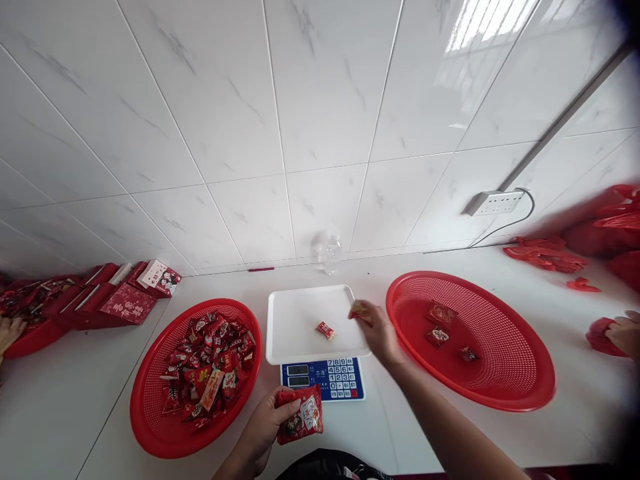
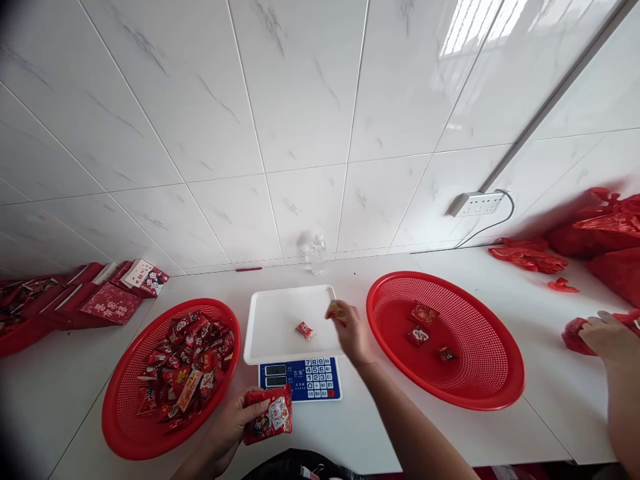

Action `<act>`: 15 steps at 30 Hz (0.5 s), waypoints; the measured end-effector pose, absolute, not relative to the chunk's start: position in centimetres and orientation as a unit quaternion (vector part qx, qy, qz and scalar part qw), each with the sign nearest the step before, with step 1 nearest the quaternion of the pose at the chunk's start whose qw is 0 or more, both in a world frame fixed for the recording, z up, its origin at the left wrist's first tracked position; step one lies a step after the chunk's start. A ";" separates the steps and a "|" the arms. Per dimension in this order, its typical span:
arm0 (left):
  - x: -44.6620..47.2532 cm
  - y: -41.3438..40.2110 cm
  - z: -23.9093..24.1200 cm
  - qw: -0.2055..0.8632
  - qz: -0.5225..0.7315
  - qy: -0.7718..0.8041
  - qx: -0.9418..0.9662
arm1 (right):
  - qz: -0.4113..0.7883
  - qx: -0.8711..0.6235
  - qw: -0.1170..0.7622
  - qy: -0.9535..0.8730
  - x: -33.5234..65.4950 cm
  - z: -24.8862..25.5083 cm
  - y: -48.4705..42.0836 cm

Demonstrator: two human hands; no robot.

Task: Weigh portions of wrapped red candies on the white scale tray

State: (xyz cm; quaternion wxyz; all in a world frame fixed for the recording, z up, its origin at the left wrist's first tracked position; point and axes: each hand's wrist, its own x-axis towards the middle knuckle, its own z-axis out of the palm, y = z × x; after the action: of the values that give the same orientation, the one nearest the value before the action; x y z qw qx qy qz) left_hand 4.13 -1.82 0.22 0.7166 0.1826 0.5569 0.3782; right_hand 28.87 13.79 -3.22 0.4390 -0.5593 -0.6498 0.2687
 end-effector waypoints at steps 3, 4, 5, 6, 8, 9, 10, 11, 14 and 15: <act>4.0 -1.5 0.5 0.716 0.366 0.566 0.181 | 0.159 -0.669 0.414 -0.597 35.6 -2.6 13.5; 4.0 -1.4 0.5 0.716 0.364 0.566 0.183 | 0.121 -0.724 0.384 -0.560 37.5 -2.4 13.3; 4.1 -1.3 0.5 0.716 0.364 0.566 0.186 | 0.085 -0.773 0.349 -0.524 38.9 -2.3 13.0; 4.2 -1.3 0.5 0.716 0.365 0.564 0.189 | 0.053 -0.806 0.314 -0.498 39.8 -2.2 12.8; 4.4 -1.1 0.4 0.716 0.366 0.563 0.193 | 0.012 -0.821 0.267 -0.505 39.6 -2.0 12.2; 4.5 -1.0 0.4 0.716 0.365 0.562 0.194 | 0.013 -0.800 0.256 -0.543 38.5 -2.0 12.0; 4.7 -1.0 0.4 0.718 0.362 0.562 0.194 | 0.026 -0.765 0.250 -0.594 36.8 -2.0 11.7; 4.8 -0.9 0.4 0.719 0.359 0.563 0.193 | 0.060 -0.714 0.239 -0.655 34.7 -2.1 11.5; 5.1 -0.8 0.5 0.718 0.356 0.568 0.188 | 0.175 -0.585 0.157 -0.776 27.4 -2.5 11.2; 5.1 -0.7 0.5 0.719 0.356 0.566 0.187 | 0.192 -0.566 0.134 -0.791 25.3 -2.6 11.2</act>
State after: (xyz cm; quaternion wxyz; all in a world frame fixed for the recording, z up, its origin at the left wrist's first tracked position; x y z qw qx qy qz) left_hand 5.07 -0.75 0.48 0.7193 0.1871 0.5664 0.3560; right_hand 25.26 11.19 -2.65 0.1339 -0.5655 -0.7907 0.1925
